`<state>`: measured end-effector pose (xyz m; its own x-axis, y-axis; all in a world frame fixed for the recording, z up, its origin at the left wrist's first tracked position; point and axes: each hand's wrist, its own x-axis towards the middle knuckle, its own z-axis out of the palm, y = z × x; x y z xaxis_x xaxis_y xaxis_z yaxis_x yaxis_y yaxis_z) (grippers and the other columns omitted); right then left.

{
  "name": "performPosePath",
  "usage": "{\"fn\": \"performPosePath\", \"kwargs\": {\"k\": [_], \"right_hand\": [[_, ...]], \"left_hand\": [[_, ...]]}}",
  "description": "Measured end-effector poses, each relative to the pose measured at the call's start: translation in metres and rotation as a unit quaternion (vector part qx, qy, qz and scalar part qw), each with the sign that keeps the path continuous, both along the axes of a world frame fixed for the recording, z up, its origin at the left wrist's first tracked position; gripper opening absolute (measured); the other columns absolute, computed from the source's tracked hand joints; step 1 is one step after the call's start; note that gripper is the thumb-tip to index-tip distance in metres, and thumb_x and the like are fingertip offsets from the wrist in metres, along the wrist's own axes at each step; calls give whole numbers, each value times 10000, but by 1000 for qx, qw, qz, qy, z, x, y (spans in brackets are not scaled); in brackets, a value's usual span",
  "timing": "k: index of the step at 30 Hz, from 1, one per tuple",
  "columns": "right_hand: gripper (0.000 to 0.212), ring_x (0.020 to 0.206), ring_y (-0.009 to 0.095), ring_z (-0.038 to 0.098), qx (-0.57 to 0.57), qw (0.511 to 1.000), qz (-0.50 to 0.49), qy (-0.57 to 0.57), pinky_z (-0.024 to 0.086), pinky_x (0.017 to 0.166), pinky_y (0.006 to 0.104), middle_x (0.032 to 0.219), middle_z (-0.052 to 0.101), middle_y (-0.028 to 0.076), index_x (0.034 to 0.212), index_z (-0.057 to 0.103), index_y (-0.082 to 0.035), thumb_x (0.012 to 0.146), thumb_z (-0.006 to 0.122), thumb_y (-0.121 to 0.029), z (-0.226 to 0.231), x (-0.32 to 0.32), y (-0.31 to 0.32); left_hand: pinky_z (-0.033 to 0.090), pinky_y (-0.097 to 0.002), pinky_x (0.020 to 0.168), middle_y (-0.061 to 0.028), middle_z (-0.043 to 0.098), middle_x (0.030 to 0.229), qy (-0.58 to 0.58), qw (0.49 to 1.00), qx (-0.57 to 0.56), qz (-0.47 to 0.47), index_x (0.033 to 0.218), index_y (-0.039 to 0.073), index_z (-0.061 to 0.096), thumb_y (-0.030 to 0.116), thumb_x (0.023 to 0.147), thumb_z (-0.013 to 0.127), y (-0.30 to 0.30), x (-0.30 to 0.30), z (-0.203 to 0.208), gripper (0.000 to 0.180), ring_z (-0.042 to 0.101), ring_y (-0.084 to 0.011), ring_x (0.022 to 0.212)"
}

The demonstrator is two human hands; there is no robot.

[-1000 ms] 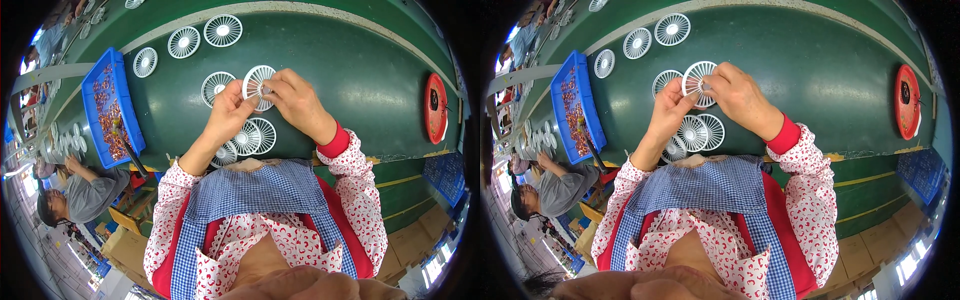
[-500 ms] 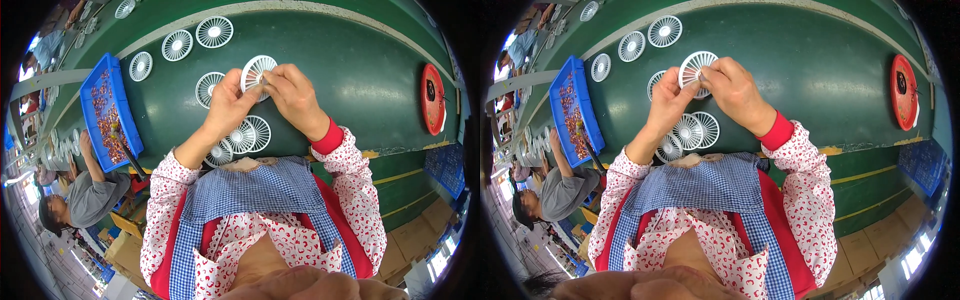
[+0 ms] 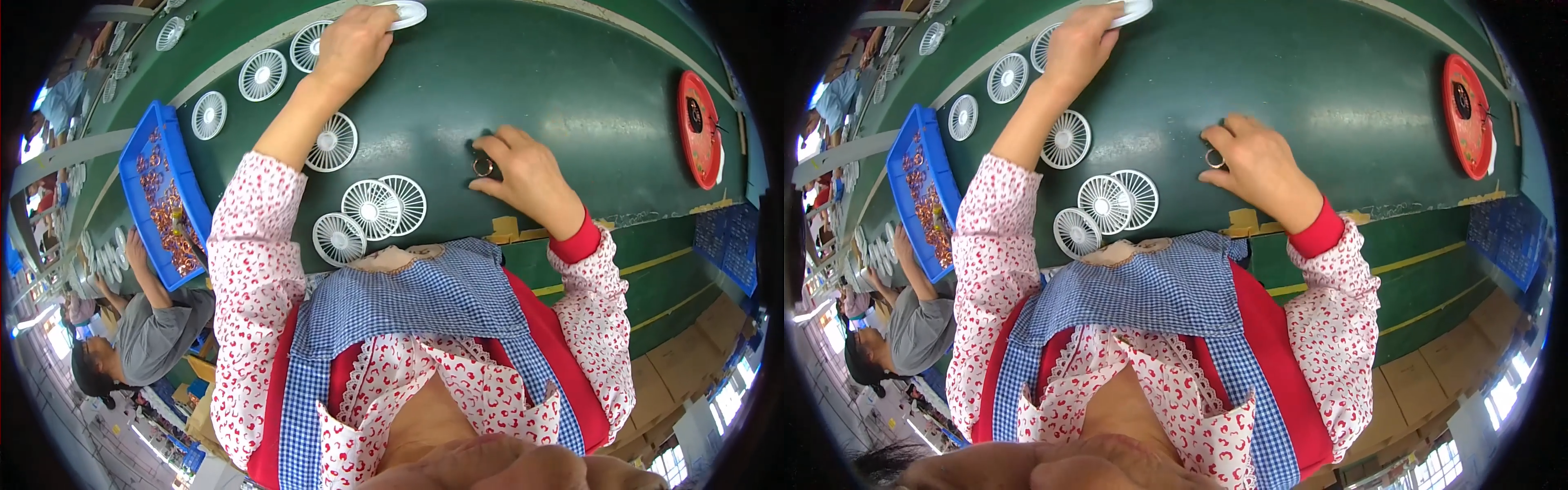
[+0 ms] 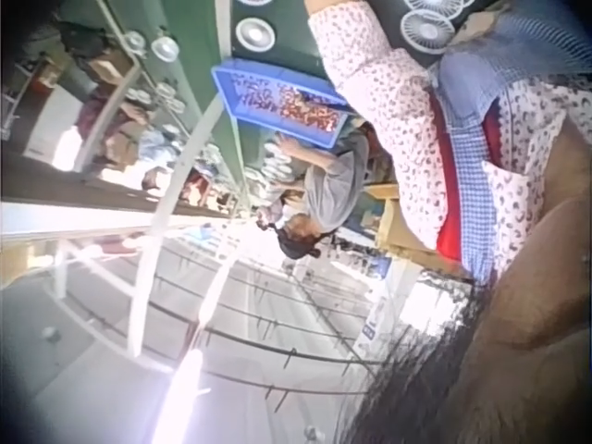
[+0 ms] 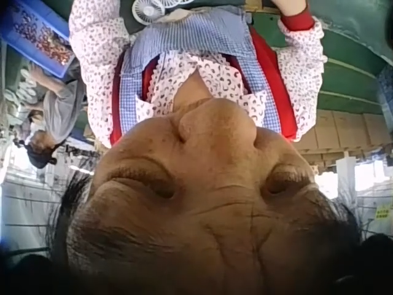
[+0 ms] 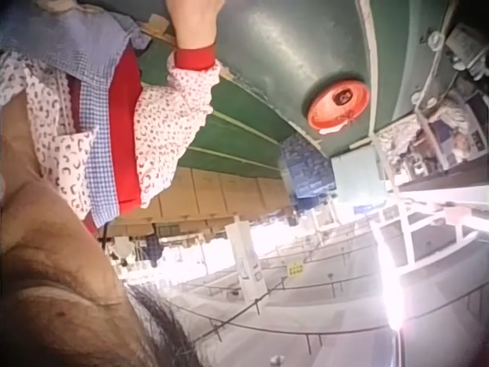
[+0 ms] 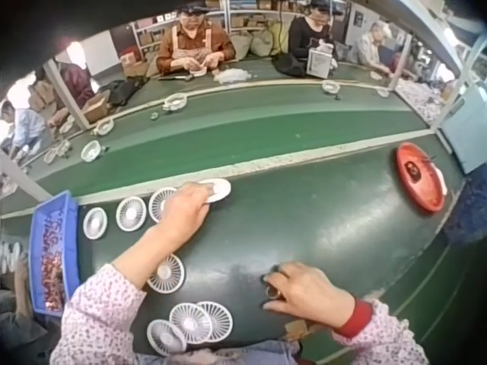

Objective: The person assembles small plastic fan grilles by attaching metal rings to them, then organizes the assembled grilles on a conveyor belt. A mallet is used to secure the metal rings onto the fan grilles.

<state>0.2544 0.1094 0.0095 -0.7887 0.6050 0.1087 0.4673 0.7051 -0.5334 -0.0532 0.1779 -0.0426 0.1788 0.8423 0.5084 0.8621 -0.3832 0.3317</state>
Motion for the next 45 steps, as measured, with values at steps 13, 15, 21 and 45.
{"fn": "performPosePath", "kwargs": {"k": [13, 15, 21, 45], "right_hand": [[225, 746, 239, 610, -118, 969, -78, 201, 516, 660, 325, 920, 585, 125, 993, 658, 8, 771, 678, 33, -28, -22, 9], [213, 754, 245, 607, -113, 967, -77, 214, 516, 668, 332, 921, 592, 118, 967, 658, 9, 757, 687, 34, -34, -26, 13], [136, 811, 287, 605, 60, 990, -61, 114, 513, 710, 372, 894, 607, 92, 821, 628, 11, 713, 707, 33, -41, -18, 22], [240, 732, 186, 625, -88, 962, -51, 252, 525, 608, 284, 951, 586, 107, 1003, 645, 15, 774, 718, 7, 4, -72, -18]], "left_hand": [[462, -410, 974, -149, 553, 1311, -6, 974, -217, 66, 1049, 41, 630, 102, 676, 800, -152, -2, 66, 415, 531, -348, 1192], [476, -415, 961, -160, 539, 1334, 78, 972, -207, 83, 1040, 39, 625, 119, 633, 831, -172, 3, 57, 463, 530, -366, 1199], [525, -397, 874, -179, 636, 1184, 85, 983, -142, 80, 1062, 14, 614, 58, 749, 728, -180, -11, 34, 335, 609, -364, 1107], [605, -280, 739, -100, 668, 1051, -742, 533, -406, 10, 1141, -54, 594, 78, 944, 555, -161, 59, 42, 240, 665, -142, 902]]}}
